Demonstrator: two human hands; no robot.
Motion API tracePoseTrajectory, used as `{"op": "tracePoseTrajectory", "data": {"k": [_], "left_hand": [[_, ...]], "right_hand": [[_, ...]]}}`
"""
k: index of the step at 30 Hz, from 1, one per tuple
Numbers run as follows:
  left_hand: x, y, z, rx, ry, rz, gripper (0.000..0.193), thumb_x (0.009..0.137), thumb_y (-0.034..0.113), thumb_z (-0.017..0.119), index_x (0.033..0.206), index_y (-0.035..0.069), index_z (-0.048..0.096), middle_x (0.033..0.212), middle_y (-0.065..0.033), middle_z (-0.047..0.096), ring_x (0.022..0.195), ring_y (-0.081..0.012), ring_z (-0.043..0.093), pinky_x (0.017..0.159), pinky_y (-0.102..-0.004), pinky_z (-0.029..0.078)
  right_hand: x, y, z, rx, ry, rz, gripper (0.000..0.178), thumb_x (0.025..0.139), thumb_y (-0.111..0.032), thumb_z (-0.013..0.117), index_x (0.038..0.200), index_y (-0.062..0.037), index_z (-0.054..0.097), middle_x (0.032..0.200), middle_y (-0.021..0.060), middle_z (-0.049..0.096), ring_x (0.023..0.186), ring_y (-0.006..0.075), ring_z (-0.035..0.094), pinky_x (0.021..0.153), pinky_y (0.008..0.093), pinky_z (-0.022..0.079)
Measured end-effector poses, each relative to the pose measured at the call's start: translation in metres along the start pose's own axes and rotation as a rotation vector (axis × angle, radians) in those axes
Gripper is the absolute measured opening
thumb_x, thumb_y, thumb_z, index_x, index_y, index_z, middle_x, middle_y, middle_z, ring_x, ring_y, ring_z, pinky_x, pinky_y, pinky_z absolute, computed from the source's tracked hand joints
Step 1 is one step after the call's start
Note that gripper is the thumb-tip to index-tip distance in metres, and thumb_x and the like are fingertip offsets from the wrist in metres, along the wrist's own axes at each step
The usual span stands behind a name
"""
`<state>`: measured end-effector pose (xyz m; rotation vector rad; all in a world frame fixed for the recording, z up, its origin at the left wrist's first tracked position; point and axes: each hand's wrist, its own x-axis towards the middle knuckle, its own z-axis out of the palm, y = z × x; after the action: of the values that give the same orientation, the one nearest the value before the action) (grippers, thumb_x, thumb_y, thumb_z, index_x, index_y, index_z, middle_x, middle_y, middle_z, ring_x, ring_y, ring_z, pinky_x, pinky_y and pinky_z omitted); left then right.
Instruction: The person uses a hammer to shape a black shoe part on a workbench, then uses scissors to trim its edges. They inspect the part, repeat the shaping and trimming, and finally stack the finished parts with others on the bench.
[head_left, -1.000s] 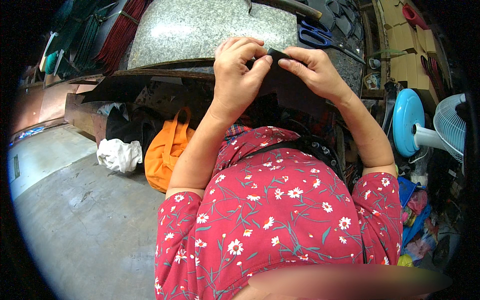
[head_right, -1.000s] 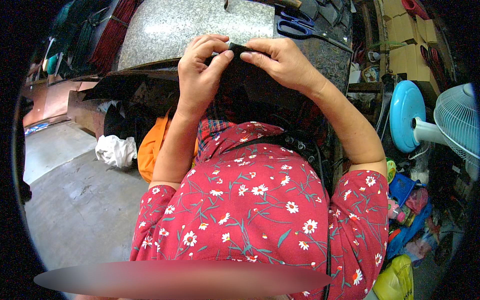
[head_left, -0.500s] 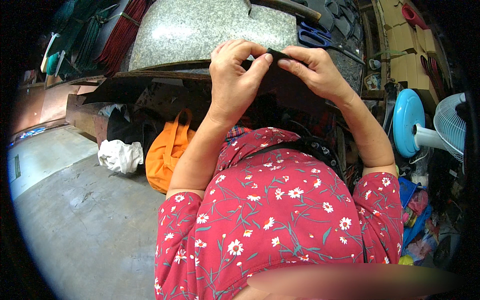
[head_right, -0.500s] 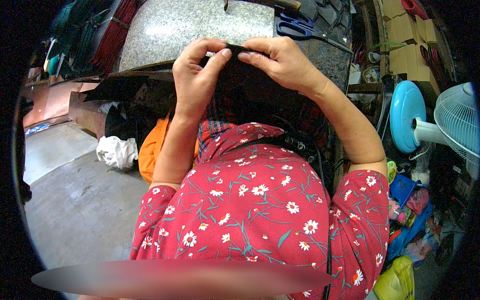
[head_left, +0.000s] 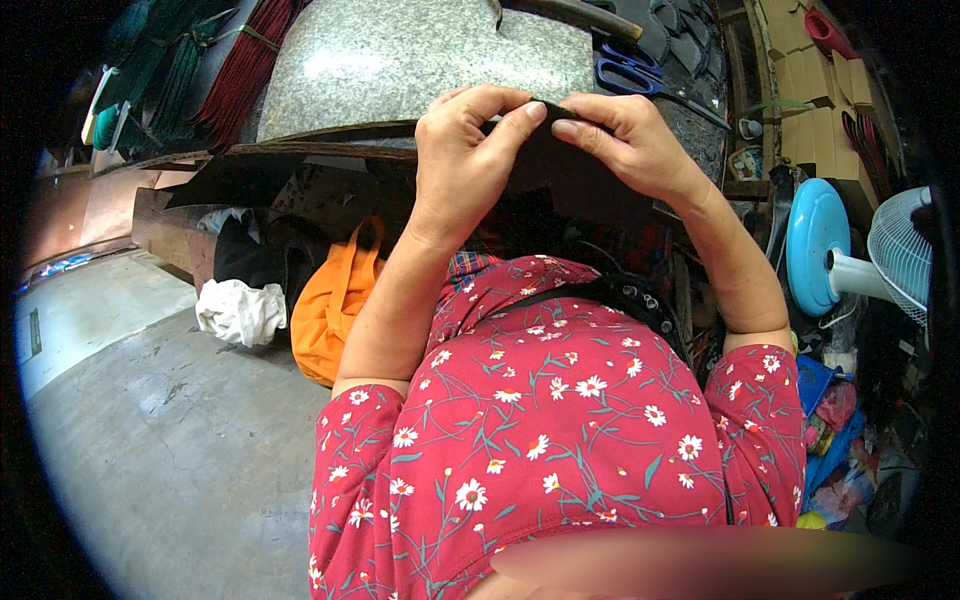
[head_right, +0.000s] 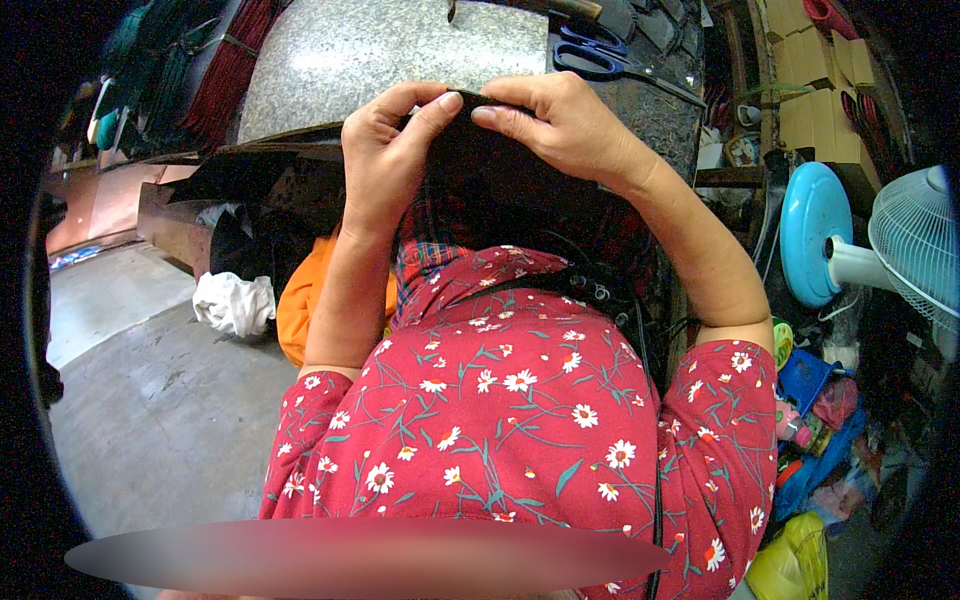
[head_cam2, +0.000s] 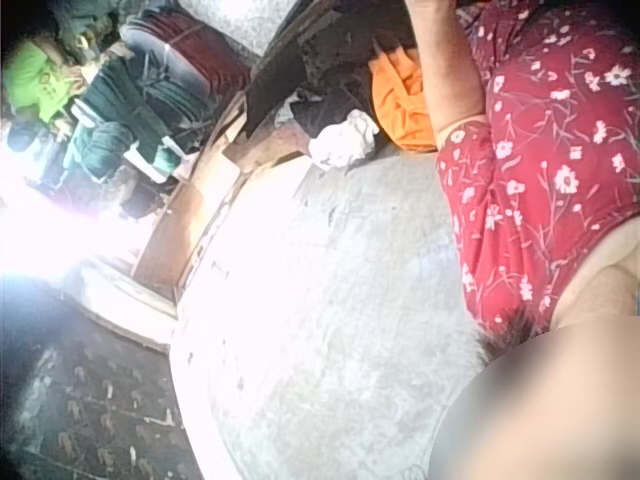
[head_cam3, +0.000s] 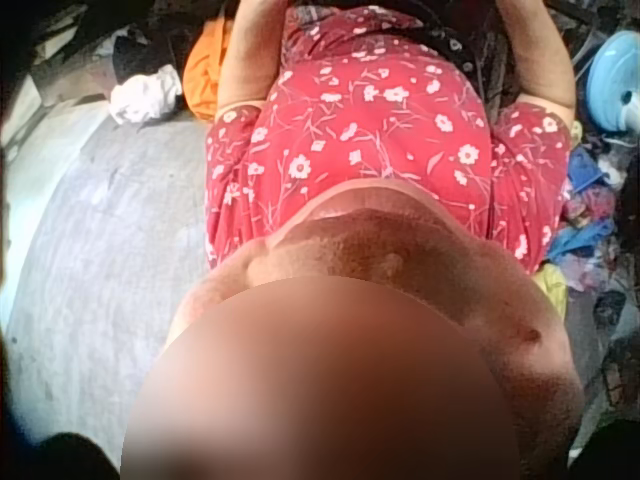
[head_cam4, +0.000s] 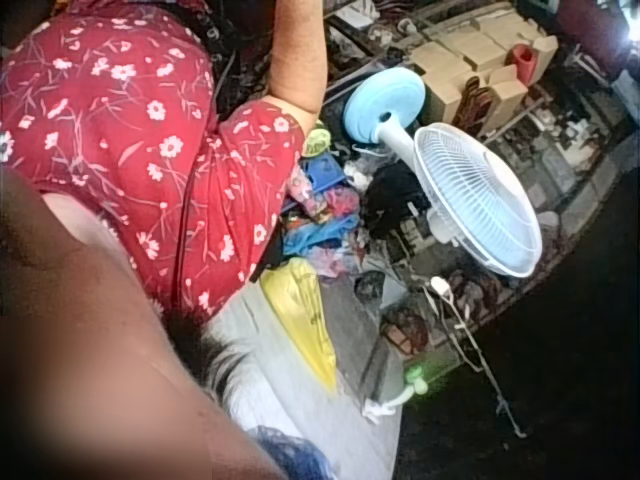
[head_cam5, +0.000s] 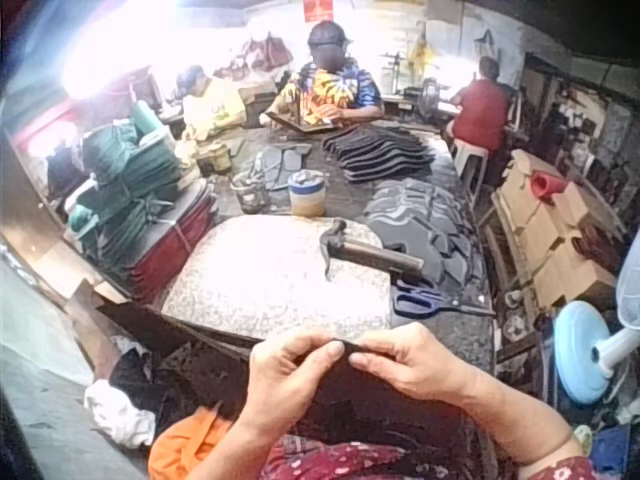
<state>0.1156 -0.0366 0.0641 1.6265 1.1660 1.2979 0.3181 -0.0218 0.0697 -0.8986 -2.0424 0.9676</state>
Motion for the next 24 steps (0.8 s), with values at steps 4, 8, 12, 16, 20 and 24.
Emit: {"op": "tracePoseTrajectory", "data": {"k": [4,8,12,16,20,24], "left_hand": [[0.000,-0.005,0.002,-0.154,0.002,-0.114,0.016,0.082,0.014,0.072,0.084,-0.002,0.074,0.076,-0.0105,0.072,0.070,-0.0148,0.065,0.068,-0.0287,0.050],[0.004,-0.012,-0.006,-0.160,-0.136,-0.177,0.023,0.090,0.019,0.067,0.094,-0.003,0.073,0.081,-0.0061,0.072,0.074,-0.0105,0.063,0.068,-0.0253,0.049],[0.011,-0.016,-0.028,-0.206,-0.182,-0.238,0.033,0.100,0.026,0.057,0.113,-0.001,0.070,0.098,-0.0072,0.072,0.085,-0.0119,0.064,0.079,-0.0243,0.049],[0.010,-0.018,-0.047,-0.818,-0.272,-0.328,0.054,0.101,0.038,0.055,0.142,0.002,0.049,0.114,-0.0102,0.068,0.104,-0.0173,0.065,0.093,-0.0300,0.050],[-0.014,-0.022,-0.016,-1.258,-0.243,-0.385,0.067,0.095,0.036,0.066,0.147,0.000,0.040,0.136,-0.0113,0.057,0.127,-0.0233,0.054,0.108,-0.0388,0.042],[-0.021,-0.022,0.006,-0.910,-0.060,-0.333,0.034,0.091,0.008,0.069,0.124,0.000,0.063,0.115,-0.0081,0.067,0.105,-0.0146,0.063,0.094,-0.0307,0.050]], "right_hand": [[-0.001,0.000,0.001,-0.083,-0.091,0.047,0.024,0.097,-0.024,0.065,0.094,0.0002,0.064,0.064,0.0105,0.046,0.061,0.0128,0.041,0.056,0.0318,0.040],[-0.001,0.006,0.007,-0.013,-0.057,0.066,0.026,0.097,-0.025,0.064,0.092,0.0008,0.063,0.064,0.0082,0.046,0.062,0.0102,0.041,0.057,0.0309,0.040],[0.002,0.012,0.005,0.157,0.036,0.177,0.029,0.098,-0.027,0.063,0.092,0.0015,0.066,0.068,0.0002,0.056,0.065,0.0056,0.048,0.059,0.0268,0.043],[0.001,0.009,-0.002,0.434,0.040,0.407,0.028,0.099,-0.026,0.063,0.099,0.0004,0.070,0.081,-0.0045,0.063,0.071,0.0024,0.056,0.064,0.0218,0.047],[0.002,0.006,0.002,0.566,0.151,0.405,0.026,0.099,-0.025,0.063,0.103,0.0009,0.069,0.084,-0.0034,0.066,0.072,0.0035,0.058,0.066,0.0223,0.049],[0.009,0.005,0.007,0.373,0.091,0.294,0.023,0.099,-0.022,0.063,0.105,-0.0004,0.068,0.088,-0.0010,0.067,0.078,0.0064,0.061,0.071,0.0240,0.051]]}}
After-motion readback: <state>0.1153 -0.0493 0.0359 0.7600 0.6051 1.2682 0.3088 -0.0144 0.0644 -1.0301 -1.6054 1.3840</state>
